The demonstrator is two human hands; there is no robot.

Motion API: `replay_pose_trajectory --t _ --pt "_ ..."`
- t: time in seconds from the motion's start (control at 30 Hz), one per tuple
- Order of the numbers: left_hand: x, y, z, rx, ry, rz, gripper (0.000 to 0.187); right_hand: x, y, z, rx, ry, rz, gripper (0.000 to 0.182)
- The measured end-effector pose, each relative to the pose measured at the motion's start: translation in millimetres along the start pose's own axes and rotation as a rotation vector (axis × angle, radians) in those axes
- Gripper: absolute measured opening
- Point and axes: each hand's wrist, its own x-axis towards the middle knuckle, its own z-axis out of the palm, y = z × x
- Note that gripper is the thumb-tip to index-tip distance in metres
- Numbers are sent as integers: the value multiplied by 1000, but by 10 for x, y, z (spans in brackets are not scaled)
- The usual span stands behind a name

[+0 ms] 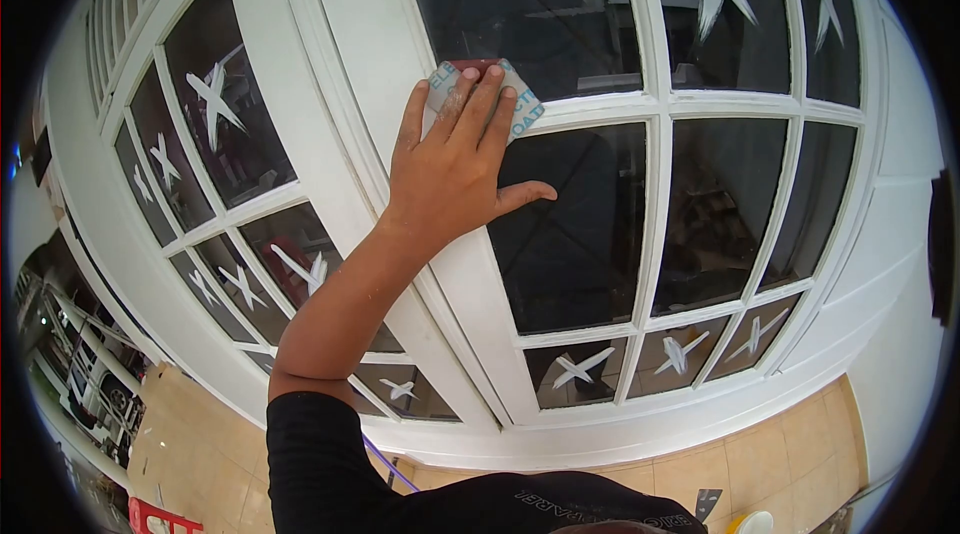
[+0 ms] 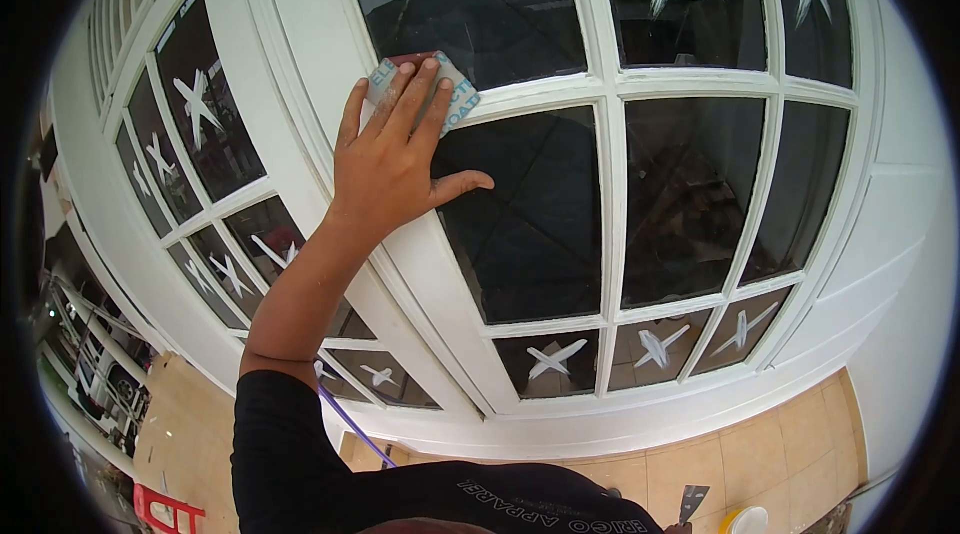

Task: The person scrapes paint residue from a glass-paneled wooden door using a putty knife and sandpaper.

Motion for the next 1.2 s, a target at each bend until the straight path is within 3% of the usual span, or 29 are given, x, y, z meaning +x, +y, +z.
replay_pose_trajectory --t 0.03,0.07,0.13,0.17,0.2,0.23,0.27,0.33,0.4,0.47,0.57,0.6,0.7,0.8,0.83,0.93,0.97,1.03,1.07,1.13,1.2 --pt "9 -34 33 11 -83 -39 91 95 -90 -189 336 422 -113 32" --pt "110 -83 29 15 -79 -39 91 172 -120 -286 337 427 -116 32" --pt "331 -186 18 239 -59 -200 74 223 -78 -461 238 284 -134 33" --pt "388 -202 91 193 -59 -236 56 229 -8 -346 233 278 -141 33" --pt "381 -138 120 196 -65 -244 56 220 104 -69 416 237 160 34" --pt "381 -61 153 169 -48 -86 53 153 257 143 592 192 466 34" --pt "398 -12 144 141 -27 73 49 53 481 249 586 191 461 34" --pt "463 -72 104 197 66 27 40 -24 665 247 98 151 -33 34" --pt "508 -191 114 418 78 -243 35 41 569 114 114 144 -18 33" --pt "431 57 100 25 62 51 32 90 556 -8 131 133 12 31" --pt "316 322 11 -270 175 109 27 310 647 -99 148 147 60 29" --pt "350 255 -35 -271 179 110 27 337 638 -103 159 147 79 28" --pt "399 -95 -44 64 301 -187 28 341 529 -169 193 141 147 26" --pt "604 -153 191 287 228 -220 30 397 406 -225 229 138 206 24" --pt "731 -133 277 243 262 -199 31 452 361 -252 241 135 218 23" --pt "1158 -75 504 -7 360 133 33 510 345 -353 264 127 265 21" --pt "1239 -171 432 -10 373 123 33 523 419 -398 264 135 286 21" --pt "1355 -510 213 384 312 -105 44 573 476 -436 279 154 334 19" --pt "1398 -682 190 238 316 -303 38 585 434 -371 301 159 357 19" --pt "1313 -677 236 175 286 -121 38 594 287 -246 350 159 402 18" --pt "1176 -571 184 196 276 -78 38 600 371 -262 367 161 439 17"
